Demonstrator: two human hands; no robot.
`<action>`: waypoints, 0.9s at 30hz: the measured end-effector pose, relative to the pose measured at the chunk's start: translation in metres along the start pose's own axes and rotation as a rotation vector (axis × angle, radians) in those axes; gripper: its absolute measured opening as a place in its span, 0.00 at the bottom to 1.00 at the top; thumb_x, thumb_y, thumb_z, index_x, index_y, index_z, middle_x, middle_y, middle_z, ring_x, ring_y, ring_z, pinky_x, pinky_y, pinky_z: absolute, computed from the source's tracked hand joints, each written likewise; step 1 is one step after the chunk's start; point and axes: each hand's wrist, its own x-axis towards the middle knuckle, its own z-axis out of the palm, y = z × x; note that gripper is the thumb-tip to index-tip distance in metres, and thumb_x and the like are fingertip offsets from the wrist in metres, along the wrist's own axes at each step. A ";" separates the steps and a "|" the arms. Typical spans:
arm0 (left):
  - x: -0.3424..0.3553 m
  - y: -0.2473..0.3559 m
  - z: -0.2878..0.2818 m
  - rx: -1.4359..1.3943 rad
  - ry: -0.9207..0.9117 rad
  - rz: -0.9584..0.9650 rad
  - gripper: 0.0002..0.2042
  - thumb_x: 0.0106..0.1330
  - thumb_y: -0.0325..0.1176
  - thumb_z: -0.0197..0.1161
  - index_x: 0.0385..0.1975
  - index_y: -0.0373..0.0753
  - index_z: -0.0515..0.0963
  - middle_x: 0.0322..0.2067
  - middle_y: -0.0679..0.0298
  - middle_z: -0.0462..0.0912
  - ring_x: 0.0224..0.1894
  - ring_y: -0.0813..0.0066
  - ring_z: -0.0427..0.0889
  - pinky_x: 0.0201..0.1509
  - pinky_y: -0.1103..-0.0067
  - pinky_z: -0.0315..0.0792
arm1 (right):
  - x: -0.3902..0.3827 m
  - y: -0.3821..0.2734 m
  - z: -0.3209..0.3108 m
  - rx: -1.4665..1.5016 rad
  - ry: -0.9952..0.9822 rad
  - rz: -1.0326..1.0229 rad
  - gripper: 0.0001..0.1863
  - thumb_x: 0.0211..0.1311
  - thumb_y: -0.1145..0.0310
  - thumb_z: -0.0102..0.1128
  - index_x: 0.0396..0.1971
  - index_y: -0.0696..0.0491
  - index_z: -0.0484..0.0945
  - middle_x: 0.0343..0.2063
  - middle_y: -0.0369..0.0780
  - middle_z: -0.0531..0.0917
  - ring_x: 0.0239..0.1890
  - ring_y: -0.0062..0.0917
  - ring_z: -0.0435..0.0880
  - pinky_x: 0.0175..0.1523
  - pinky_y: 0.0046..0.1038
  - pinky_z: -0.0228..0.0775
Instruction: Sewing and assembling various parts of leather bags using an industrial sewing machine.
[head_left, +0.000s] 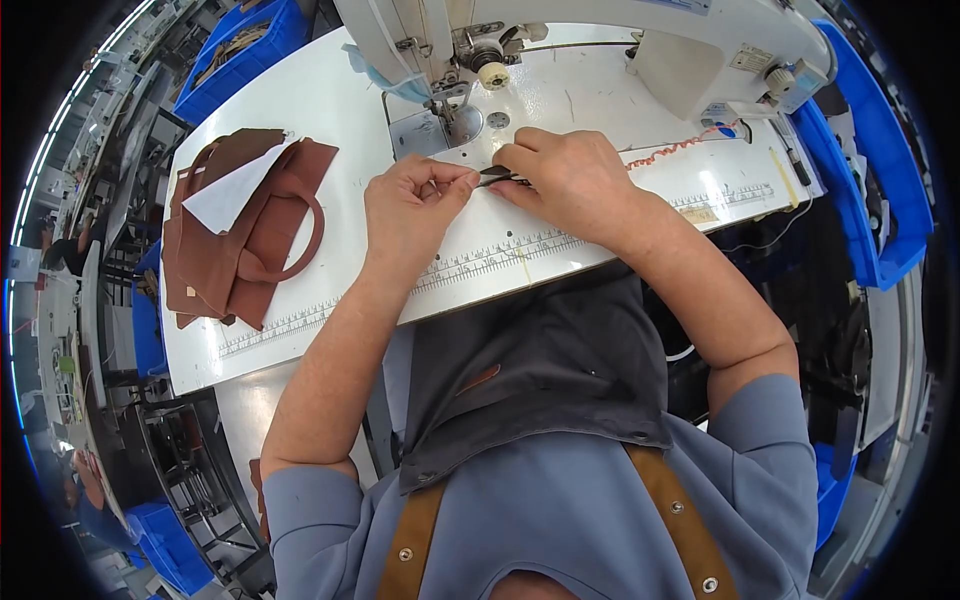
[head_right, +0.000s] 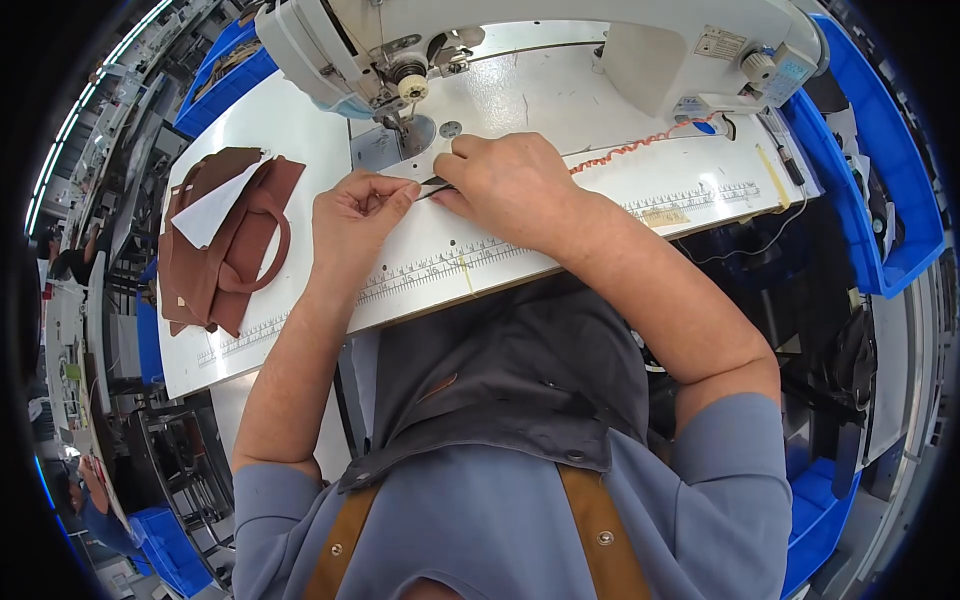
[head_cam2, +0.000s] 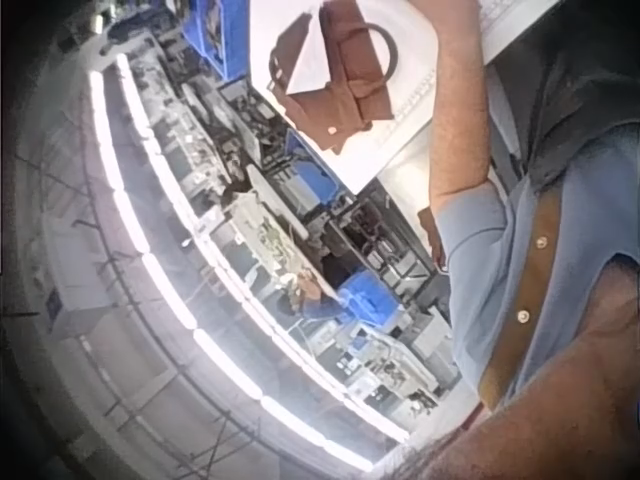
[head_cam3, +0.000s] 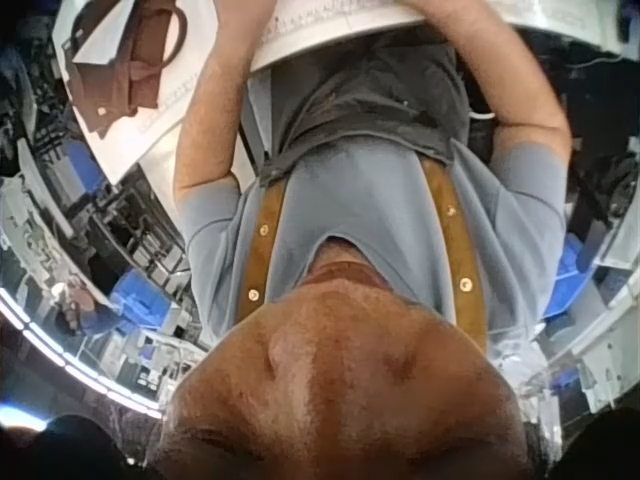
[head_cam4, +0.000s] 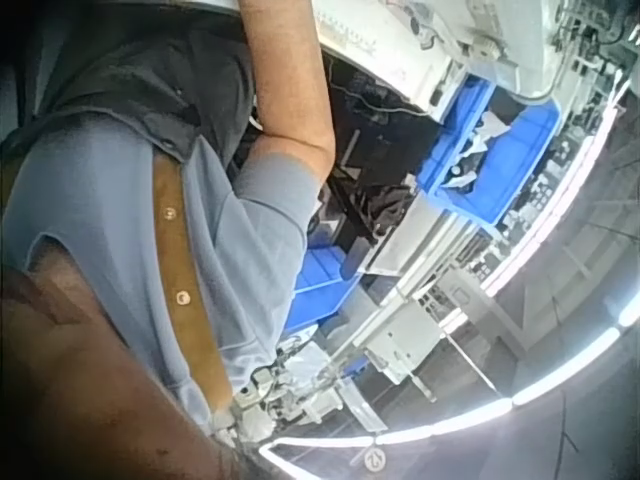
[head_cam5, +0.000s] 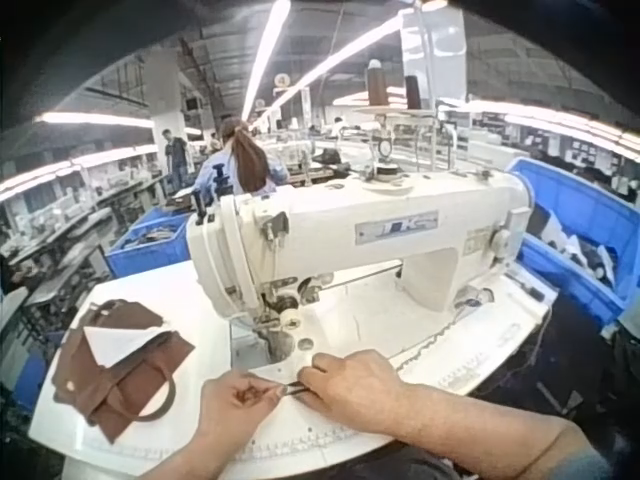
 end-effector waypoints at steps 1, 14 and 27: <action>0.000 -0.001 0.000 0.000 -0.001 -0.001 0.06 0.62 0.29 0.74 0.36 0.35 0.89 0.28 0.74 0.77 0.27 0.89 0.65 0.31 0.87 0.61 | 0.002 -0.001 0.003 0.001 -0.001 0.001 0.13 0.60 0.57 0.67 0.35 0.51 0.82 0.30 0.37 0.83 0.29 0.36 0.86 0.33 0.37 0.78; 0.004 -0.007 -0.001 0.019 0.028 0.012 0.07 0.62 0.29 0.74 0.35 0.33 0.88 0.28 0.73 0.77 0.28 0.89 0.65 0.31 0.86 0.59 | -0.028 0.058 -0.022 -0.041 0.081 0.143 0.15 0.55 0.56 0.71 0.36 0.51 0.83 0.29 0.37 0.85 0.29 0.36 0.86 0.33 0.36 0.76; 0.050 -0.001 -0.009 0.873 0.351 0.482 0.04 0.58 0.38 0.73 0.28 0.48 0.89 0.29 0.75 0.86 0.26 0.73 0.77 0.41 0.74 0.60 | -0.032 0.089 -0.037 -0.146 0.383 -0.010 0.10 0.54 0.74 0.70 0.38 0.52 0.85 0.38 0.38 0.87 0.42 0.33 0.85 0.50 0.34 0.74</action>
